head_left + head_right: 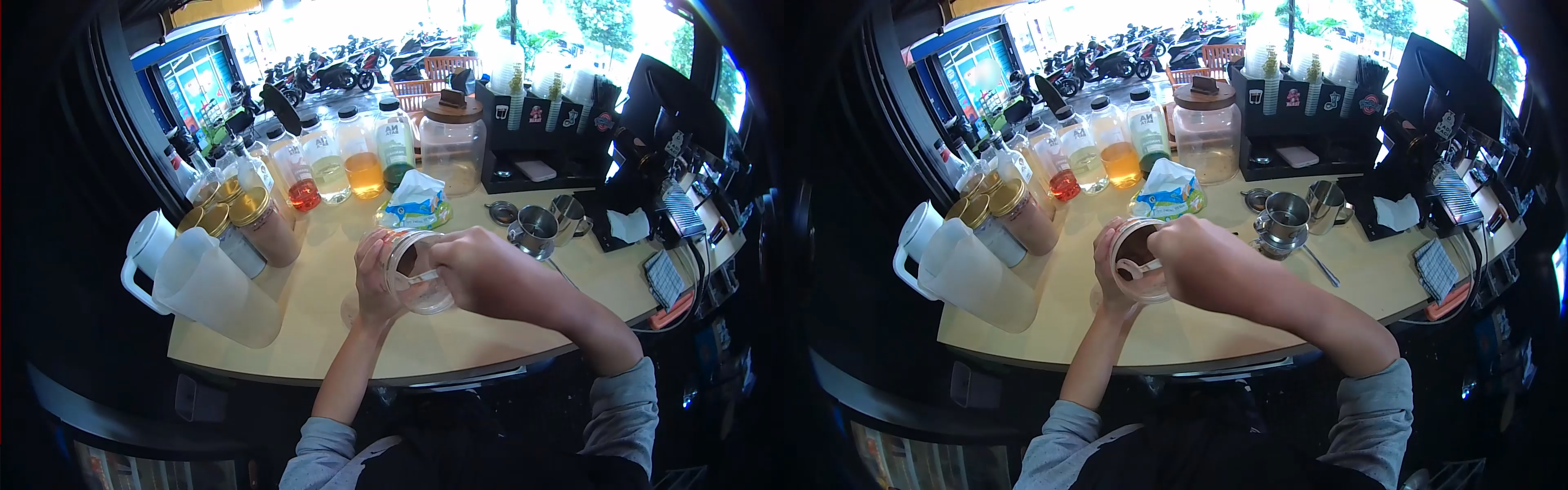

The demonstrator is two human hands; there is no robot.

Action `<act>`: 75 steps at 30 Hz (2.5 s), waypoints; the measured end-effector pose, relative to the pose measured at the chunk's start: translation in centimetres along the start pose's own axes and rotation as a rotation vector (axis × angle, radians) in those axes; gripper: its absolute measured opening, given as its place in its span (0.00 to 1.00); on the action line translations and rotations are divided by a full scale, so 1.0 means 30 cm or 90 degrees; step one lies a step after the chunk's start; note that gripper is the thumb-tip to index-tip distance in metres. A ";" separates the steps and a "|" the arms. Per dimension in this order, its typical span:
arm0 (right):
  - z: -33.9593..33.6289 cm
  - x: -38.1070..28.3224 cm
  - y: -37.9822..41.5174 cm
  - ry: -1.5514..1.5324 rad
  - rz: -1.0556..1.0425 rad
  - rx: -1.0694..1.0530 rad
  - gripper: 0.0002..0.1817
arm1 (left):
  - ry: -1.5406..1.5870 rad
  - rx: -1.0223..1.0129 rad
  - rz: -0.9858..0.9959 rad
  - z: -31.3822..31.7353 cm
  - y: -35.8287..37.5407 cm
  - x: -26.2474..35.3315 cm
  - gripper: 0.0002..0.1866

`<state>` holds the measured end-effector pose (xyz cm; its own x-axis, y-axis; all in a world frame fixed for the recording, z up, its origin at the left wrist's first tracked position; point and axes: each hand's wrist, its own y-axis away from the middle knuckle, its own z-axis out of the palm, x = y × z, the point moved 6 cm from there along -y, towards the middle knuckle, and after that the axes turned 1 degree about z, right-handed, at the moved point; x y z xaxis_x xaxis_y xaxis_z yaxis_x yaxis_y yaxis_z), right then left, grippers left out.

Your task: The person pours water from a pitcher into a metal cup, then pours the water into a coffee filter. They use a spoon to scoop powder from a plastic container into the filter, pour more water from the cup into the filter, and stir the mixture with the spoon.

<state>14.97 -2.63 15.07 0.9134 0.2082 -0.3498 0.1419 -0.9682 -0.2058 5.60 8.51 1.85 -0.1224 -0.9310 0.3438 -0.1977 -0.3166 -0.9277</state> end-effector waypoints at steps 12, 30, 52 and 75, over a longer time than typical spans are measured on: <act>-0.070 0.199 0.034 -0.467 0.202 0.020 0.07 | -0.029 0.029 -0.055 -0.007 -0.029 0.016 0.48; -0.065 0.256 0.011 -0.502 0.204 0.063 0.05 | -0.007 0.073 -0.089 -0.013 -0.009 -0.040 0.50; 0.099 -0.147 0.004 0.423 -0.194 0.061 0.10 | -0.182 0.045 0.124 -0.048 -0.017 0.034 0.50; 0.068 -0.112 -0.010 0.224 -0.139 -0.104 0.09 | -0.082 0.013 0.059 -0.039 0.001 0.015 0.58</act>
<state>11.08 -2.75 14.44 0.9257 0.3775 0.0231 0.3781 -0.9220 -0.0832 4.41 8.30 2.13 -0.0134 -0.9715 0.2366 -0.1718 -0.2309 -0.9577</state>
